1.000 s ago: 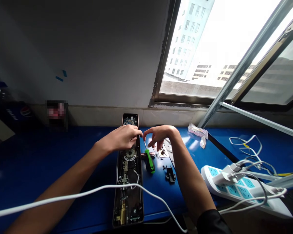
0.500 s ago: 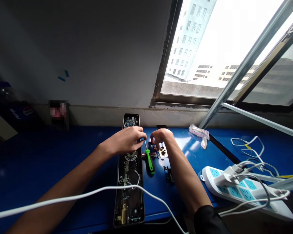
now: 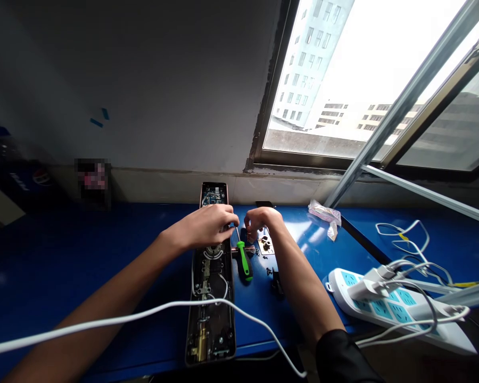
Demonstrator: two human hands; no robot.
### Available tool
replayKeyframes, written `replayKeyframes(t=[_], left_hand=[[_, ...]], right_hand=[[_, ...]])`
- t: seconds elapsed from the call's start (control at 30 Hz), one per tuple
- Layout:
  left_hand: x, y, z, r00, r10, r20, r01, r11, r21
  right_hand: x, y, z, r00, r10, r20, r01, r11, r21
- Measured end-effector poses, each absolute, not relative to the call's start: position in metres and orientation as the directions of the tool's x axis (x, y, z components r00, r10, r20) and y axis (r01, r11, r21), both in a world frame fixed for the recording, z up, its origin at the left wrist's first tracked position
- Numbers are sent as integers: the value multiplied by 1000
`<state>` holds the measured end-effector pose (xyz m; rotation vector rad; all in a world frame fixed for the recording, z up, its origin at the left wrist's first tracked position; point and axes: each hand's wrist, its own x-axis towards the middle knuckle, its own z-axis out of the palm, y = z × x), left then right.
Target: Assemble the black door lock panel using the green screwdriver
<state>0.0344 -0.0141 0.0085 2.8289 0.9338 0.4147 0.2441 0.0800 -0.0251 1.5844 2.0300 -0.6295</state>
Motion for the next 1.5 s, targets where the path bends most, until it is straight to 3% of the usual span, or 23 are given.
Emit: replayKeyframes(t=[0.27, 0.47, 0.6, 0.7, 0.93, 1.2, 1.5], left_hand=[[26, -10, 14, 752, 617, 231, 564, -784, 257], [0, 1, 27, 706, 676, 213, 616, -734, 286], [-14, 3, 35, 652, 748, 124, 693, -654, 304], [-19, 1, 40, 619, 780, 92, 727, -613, 311], [-22, 1, 42, 597, 801, 39, 756, -579, 305], [-27, 8, 36, 599, 800, 32, 753, -576, 317], [-27, 9, 36, 592, 805, 38, 759, -573, 308]], right_hand=[[249, 64, 0, -331, 829, -451, 940, 248, -234], [248, 17, 53, -471, 874, -121, 842, 405, -356], [232, -1, 63, -625, 761, 175, 609, 616, -500], [218, -2, 59, -661, 700, 271, 543, 695, -471], [206, 3, 50, -697, 645, 314, 498, 751, -434], [203, 21, 31, -641, 680, 356, 620, 732, -281], [198, 32, 18, -651, 671, 355, 639, 737, -220]])
